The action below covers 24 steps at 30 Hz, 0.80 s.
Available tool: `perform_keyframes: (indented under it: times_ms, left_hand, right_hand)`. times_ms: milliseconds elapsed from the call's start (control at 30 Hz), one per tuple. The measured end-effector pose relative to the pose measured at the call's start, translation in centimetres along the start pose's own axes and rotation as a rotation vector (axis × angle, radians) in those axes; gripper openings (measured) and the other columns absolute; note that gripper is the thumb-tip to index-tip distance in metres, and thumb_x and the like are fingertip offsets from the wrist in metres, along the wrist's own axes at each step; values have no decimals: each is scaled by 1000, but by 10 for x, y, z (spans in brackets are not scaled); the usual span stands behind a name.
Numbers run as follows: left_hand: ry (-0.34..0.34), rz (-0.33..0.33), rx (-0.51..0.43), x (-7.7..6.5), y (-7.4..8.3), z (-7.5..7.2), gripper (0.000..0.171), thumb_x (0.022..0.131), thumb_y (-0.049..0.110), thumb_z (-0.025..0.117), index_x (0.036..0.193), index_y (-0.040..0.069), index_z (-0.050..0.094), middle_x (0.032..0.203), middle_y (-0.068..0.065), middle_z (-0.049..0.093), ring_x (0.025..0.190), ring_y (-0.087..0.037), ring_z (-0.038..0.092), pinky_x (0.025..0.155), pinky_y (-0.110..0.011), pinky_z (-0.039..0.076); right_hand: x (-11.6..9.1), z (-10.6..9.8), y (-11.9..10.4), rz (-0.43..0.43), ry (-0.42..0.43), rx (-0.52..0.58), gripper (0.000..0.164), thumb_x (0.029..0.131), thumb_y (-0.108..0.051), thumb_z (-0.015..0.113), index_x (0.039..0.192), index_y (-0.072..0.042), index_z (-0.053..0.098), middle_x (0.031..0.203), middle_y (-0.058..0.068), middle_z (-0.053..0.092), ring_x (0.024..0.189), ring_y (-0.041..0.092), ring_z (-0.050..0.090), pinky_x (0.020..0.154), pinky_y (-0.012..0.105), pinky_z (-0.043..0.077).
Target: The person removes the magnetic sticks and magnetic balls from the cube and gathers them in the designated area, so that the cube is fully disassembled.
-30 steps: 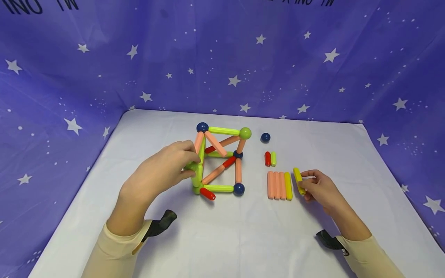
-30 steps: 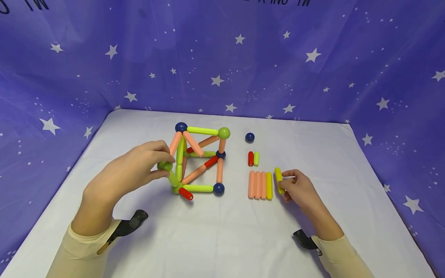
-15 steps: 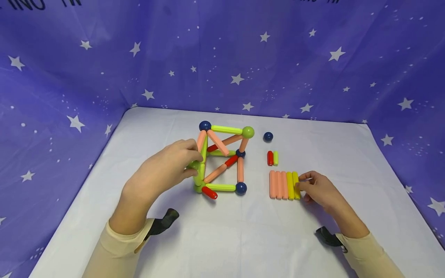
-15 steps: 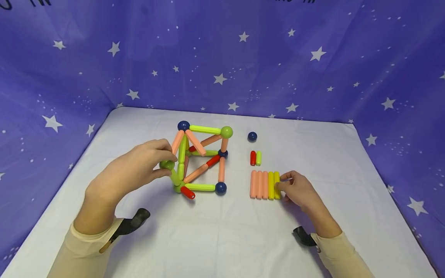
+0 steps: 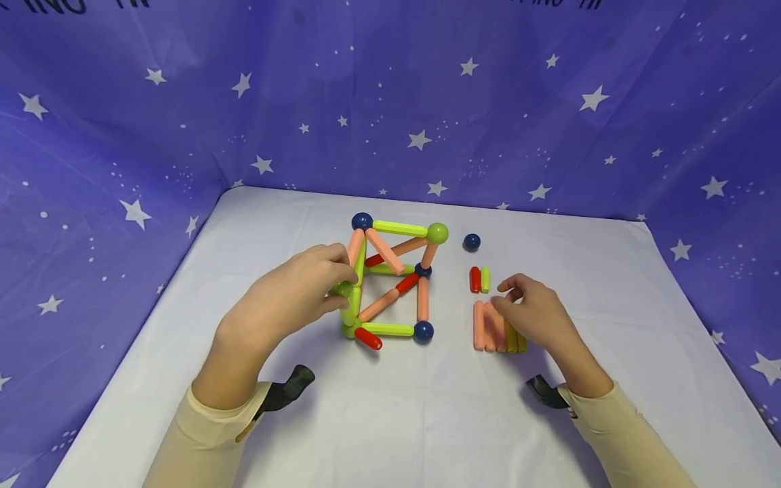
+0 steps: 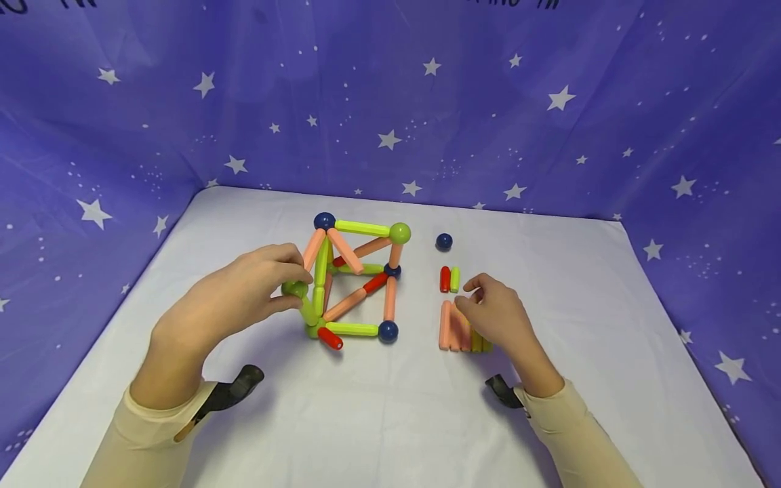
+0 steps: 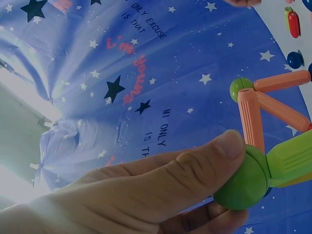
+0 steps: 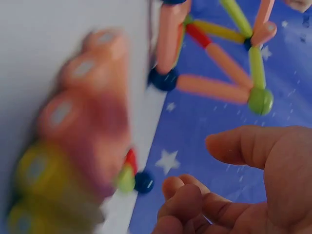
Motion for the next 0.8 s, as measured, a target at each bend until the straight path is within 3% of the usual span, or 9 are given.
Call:
perform_keyframes:
  times_ms: [267,533,667,800]
  left_hand:
    - [-12,-4,3,0,1,1,25,77,6,83,99,10,74,95,0,58,86,-16,54,75,-29,49]
    - [-10,6,13,1,1,0,22,77,6,83,97,10,74,94,1,58,84,-15,54,73,-27,48]
    - [2,15,15,1,1,-2,22,77,7,83,96,10,74,93,1,58,83,-15,54,73,-27,48]
    - [7,17,5,-1,0,-3,21,77,5,82,96,9,73,92,0,58,83,-15,54,73,-28,48]
  right_hand:
    - [10,18,-64,-155,12,82,32,92,-36,63,113,-13,61,91,0,62,73,19,55,62,34,45]
    - [14,34,-137,-424,-48,312,37,94,-40,62,127,-26,53,103,-6,64,84,16,63,70,36,52]
    - [17,35,-166,-520,36,254,45,93,-38,66,134,-24,53,101,-8,65,73,13,59,61,32,50]
    - [19,37,-185,-586,149,92,37,91,-22,67,127,-18,59,92,-4,62,61,14,50,50,29,45]
Point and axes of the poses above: each hand's wrist, its own x-axis towards the middle knuckle, its own z-axis out of the palm, y = z × x, the point moved 7 cm from there along x, towards the middle knuckle
